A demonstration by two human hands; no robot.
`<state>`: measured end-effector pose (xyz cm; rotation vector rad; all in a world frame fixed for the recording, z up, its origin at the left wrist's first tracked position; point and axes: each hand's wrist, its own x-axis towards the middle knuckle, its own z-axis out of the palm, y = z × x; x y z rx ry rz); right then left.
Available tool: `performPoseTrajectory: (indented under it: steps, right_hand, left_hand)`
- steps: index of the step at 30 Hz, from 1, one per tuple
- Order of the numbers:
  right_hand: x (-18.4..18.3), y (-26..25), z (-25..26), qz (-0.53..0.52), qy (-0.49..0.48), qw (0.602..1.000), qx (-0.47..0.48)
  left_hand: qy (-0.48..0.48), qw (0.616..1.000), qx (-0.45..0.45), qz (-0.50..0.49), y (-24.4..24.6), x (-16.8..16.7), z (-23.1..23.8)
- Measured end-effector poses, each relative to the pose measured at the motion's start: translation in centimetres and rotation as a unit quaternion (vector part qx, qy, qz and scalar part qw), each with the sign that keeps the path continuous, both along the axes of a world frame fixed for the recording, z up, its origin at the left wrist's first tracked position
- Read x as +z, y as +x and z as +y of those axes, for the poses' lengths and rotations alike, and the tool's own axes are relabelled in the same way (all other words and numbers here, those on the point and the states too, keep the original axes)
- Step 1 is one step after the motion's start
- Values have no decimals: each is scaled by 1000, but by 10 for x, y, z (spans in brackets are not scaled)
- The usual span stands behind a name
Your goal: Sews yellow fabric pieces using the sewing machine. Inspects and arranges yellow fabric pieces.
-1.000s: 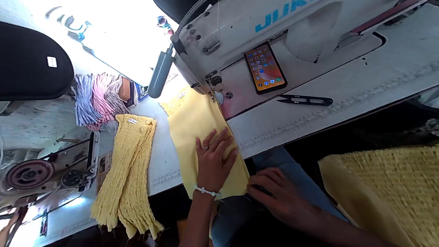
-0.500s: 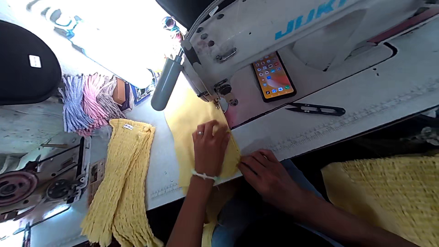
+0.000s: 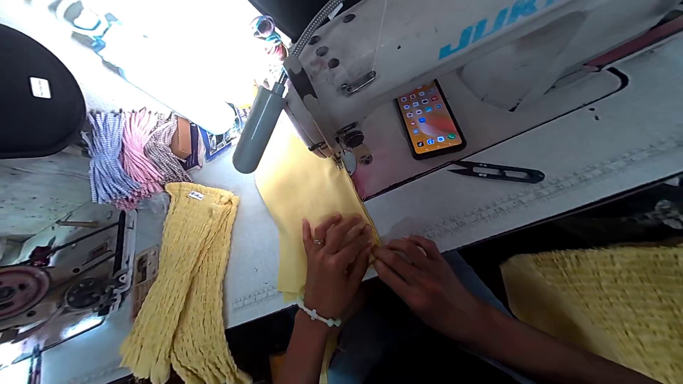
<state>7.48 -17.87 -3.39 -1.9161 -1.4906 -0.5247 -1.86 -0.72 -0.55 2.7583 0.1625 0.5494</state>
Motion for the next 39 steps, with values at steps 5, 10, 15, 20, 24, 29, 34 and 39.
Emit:
performPoseTrajectory:
  steps: [5,10,15,20,24,29,34,39]
  right_hand:
    - [0,2,6,45,14,999,-22]
    - [5,15,23,41,-9,999,-29]
    - [8,28,35,39,-30,998,-32]
    - [11,43,52,39,-43,998,-34]
    - [12,52,61,34,-58,997,-34]
    - [13,57,63,25,-61,997,-29]
    - [14,71,78,23,-68,997,-21]
    - [19,87,93,26,-83,996,-16]
  left_hand:
    - [23,999,-2,32,3,3,8]
    - [31,998,-14,44,19,3,31]
    - [34,998,-26,56,38,2,53]
    - [35,996,-40,66,57,3,72]
    - [21,998,-44,49,65,3,82]
    - [-26,1000,-16,-4,61,3,86]
    - [-22,999,-22,10,76,8,101]
    - [-17,1000,-20,11,94,14,118]
